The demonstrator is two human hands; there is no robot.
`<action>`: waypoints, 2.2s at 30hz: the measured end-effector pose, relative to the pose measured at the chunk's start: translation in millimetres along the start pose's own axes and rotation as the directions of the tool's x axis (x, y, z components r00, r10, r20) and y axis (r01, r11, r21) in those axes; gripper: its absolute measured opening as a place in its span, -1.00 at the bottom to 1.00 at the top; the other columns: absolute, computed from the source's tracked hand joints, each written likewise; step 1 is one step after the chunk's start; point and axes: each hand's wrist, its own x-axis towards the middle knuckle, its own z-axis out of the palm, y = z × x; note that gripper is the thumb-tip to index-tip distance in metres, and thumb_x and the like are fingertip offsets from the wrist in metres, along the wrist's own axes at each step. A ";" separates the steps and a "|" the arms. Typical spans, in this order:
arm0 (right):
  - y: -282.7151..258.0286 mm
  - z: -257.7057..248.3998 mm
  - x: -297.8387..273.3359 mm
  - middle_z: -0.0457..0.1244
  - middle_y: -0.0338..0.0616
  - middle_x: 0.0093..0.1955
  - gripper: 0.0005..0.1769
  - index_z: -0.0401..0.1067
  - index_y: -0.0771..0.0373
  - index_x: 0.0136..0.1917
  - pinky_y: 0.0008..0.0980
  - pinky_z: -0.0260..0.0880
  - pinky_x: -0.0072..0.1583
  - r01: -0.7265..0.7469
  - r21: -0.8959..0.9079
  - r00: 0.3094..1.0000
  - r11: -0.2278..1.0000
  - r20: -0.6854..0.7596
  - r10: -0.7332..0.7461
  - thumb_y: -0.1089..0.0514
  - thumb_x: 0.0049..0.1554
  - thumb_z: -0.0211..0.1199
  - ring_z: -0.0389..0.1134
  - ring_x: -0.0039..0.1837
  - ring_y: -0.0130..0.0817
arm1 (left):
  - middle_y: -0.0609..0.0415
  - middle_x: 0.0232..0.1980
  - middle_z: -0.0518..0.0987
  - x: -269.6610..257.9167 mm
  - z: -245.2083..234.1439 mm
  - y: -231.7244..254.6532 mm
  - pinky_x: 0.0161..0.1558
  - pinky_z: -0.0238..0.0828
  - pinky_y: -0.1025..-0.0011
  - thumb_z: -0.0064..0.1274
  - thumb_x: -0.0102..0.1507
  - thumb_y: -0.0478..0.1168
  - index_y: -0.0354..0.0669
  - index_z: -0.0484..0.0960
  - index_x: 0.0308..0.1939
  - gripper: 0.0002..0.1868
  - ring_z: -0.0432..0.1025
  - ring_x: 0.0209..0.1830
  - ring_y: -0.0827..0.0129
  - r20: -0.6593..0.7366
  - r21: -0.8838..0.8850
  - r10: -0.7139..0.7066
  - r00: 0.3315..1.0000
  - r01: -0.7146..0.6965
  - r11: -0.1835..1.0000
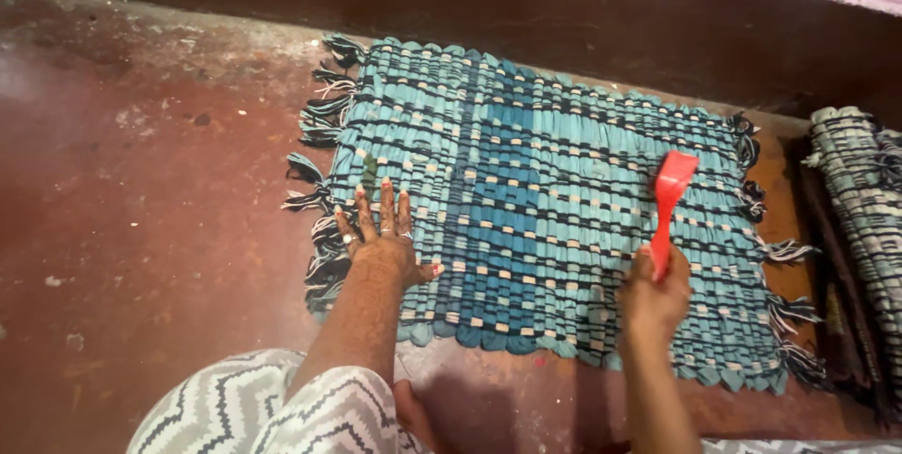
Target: The person cleans a woven rug by hand using a red brush, repeatedly scrubbing the surface in different directions.
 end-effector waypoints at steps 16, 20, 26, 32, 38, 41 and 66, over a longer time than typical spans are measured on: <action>3.7 59.1 16.7 0.25 -0.40 -0.30 -0.55 0.42 0.07 0.37 -0.56 0.14 -0.35 0.173 -0.087 0.907 0.981 0.402 -0.124 -0.03 0.24 0.24 0.15 -0.37 -0.64 | -0.03 0.64 -0.78 0.2 0.5 -4.5 0.38 -0.80 -0.46 0.05 0.10 0.56 0.03 -0.62 0.60 0.44 -0.83 0.59 -0.26 0.013 -0.031 0.062 0.998 -0.062 0.998; 9.7 20.9 33.0 0.23 -0.31 -0.25 -0.61 0.44 0.22 0.33 -0.53 0.12 -0.29 0.212 -0.072 0.958 0.975 0.210 -0.193 -0.02 0.34 0.24 0.14 -0.32 -0.57 | -0.01 0.64 -0.78 -1.7 0.1 -4.3 0.39 -0.80 -0.45 0.06 0.08 0.57 0.06 -0.62 0.61 0.45 -0.82 0.59 -0.26 -0.007 -0.019 0.040 0.999 -0.040 0.999; -29.2 145.7 -22.9 0.43 -0.15 -0.08 -0.49 0.31 0.03 0.44 -0.31 0.50 -0.10 0.406 -0.148 0.832 0.902 0.469 -0.297 -0.07 0.26 0.15 0.47 -0.17 -0.37 | -0.03 0.64 -0.77 -0.6 -3.6 -4.9 0.39 -0.79 -0.45 0.07 0.09 0.56 0.03 -0.62 0.61 0.46 -0.80 0.60 -0.27 0.021 -0.015 0.049 0.999 -0.049 0.999; -42.1 169.6 -24.4 0.44 -0.14 -0.12 -0.47 0.32 -0.18 0.47 -0.27 0.42 -0.08 0.546 -0.298 0.697 0.783 0.680 -0.228 -0.14 0.25 0.20 0.42 -0.15 -0.32 | -0.05 0.63 -0.79 0.1 -6.3 -3.9 0.38 -0.78 -0.47 0.03 0.11 0.56 0.01 -0.65 0.59 0.44 -0.84 0.58 -0.29 0.059 -0.006 0.055 0.997 -0.055 0.998; 5.9 56.9 64.7 0.30 -0.16 -0.08 -0.58 0.43 0.17 0.44 -0.38 0.31 -0.09 0.419 -0.135 0.863 0.898 0.368 -0.347 -0.01 0.39 0.22 0.25 -0.12 -0.47 | -0.05 0.63 -0.80 -2.5 -5.0 -4.2 0.38 -0.78 -0.49 0.03 0.11 0.56 0.01 -0.65 0.60 0.45 -0.84 0.58 -0.29 0.046 -0.003 0.047 0.998 -0.047 0.999; 10.8 41.4 72.9 0.41 -0.14 -0.03 -0.56 0.41 0.21 0.40 -0.33 0.39 -0.02 0.291 -0.337 0.957 0.895 0.105 -0.271 -0.01 0.33 0.19 0.37 -0.12 -0.39 | -0.05 0.63 -0.81 -1.1 -8.2 -3.4 0.38 -0.76 -0.49 0.03 0.11 0.57 0.02 -0.65 0.60 0.44 -0.83 0.58 -0.29 0.048 0.005 0.040 0.998 -0.040 0.999; 21.4 12.1 91.4 0.31 -0.22 -0.04 -0.62 0.30 0.32 0.38 -0.46 0.40 0.00 0.480 -0.145 0.876 0.865 0.137 -0.463 0.10 0.37 0.13 0.35 -0.07 -0.50 | -0.05 0.64 -0.78 3.5 -2.6 -4.8 0.39 -0.70 -0.49 0.04 0.09 0.57 0.02 -0.63 0.61 0.45 -0.79 0.59 -0.31 0.036 0.000 0.050 0.998 -0.050 0.999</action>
